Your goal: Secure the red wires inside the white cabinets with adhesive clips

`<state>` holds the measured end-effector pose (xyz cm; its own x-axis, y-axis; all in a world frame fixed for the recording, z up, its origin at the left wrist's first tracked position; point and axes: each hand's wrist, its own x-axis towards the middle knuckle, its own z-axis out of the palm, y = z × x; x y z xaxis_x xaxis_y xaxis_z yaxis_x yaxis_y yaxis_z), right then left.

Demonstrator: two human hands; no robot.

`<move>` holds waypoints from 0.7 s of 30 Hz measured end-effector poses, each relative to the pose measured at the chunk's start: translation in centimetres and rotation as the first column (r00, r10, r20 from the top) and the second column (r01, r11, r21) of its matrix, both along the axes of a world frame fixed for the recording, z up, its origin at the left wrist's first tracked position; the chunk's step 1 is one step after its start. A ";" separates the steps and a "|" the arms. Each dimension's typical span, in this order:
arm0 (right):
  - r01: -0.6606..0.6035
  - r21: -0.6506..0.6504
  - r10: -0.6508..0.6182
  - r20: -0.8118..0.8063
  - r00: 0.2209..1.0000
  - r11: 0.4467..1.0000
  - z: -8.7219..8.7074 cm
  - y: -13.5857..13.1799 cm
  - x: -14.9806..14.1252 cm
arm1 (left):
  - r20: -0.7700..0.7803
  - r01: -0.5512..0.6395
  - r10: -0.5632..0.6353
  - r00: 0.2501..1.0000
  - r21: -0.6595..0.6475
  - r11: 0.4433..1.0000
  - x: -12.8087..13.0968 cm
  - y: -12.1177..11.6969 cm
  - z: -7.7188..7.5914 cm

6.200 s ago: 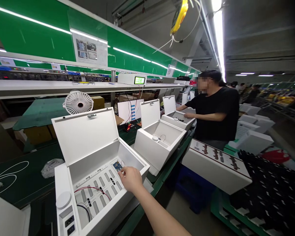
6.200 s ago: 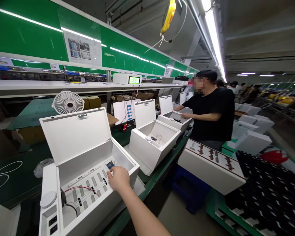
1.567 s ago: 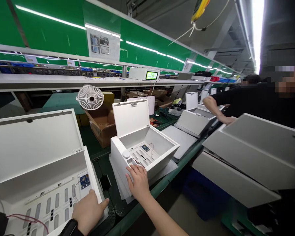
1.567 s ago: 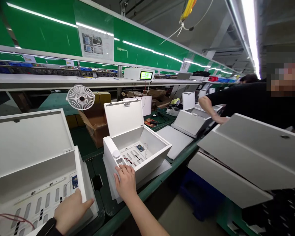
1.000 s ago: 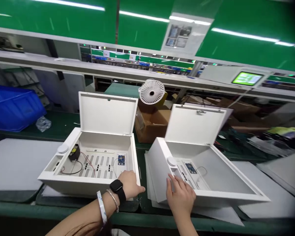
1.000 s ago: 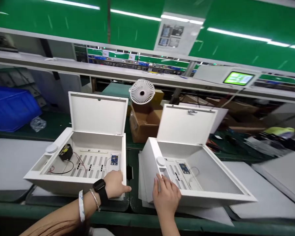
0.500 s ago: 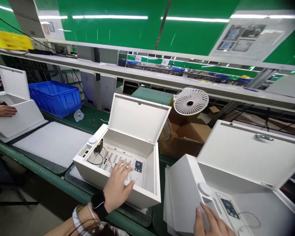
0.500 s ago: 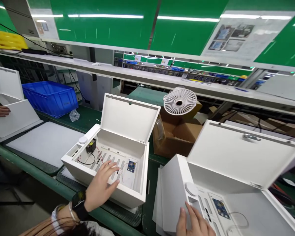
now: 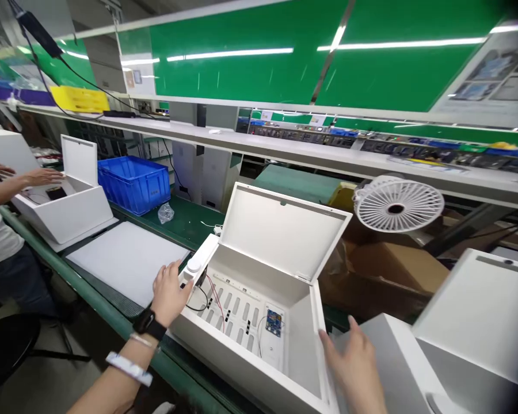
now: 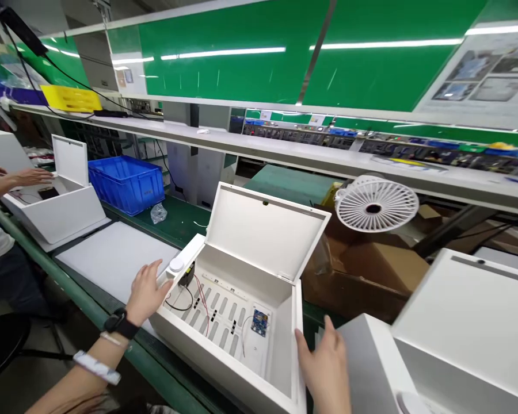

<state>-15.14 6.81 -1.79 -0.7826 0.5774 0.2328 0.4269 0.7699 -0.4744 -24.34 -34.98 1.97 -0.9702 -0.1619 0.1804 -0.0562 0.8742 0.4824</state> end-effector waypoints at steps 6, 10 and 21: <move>0.110 -0.145 -0.060 0.313 0.948 0.983 1.4 -0.7 -9.9 | 0.117 0.083 -0.086 0.989 0.028 0.996 -10.1 3.1 1.2; 0.182 -0.205 -0.106 0.332 0.937 0.962 2.9 -1.3 -13.8 | 0.184 0.108 -0.112 0.977 0.031 0.994 -14.6 5.8 1.1; 0.221 0.100 -0.233 0.131 0.964 0.970 1.6 -3.4 -14.6 | 0.217 0.200 -0.188 0.958 -0.032 0.979 -17.1 8.3 -1.1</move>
<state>-29.71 3.39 -0.20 -0.6617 0.7267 0.1846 0.6528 0.6795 -0.3348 -41.48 -26.65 0.86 -0.9989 0.0374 -0.0296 0.0211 0.9025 0.4301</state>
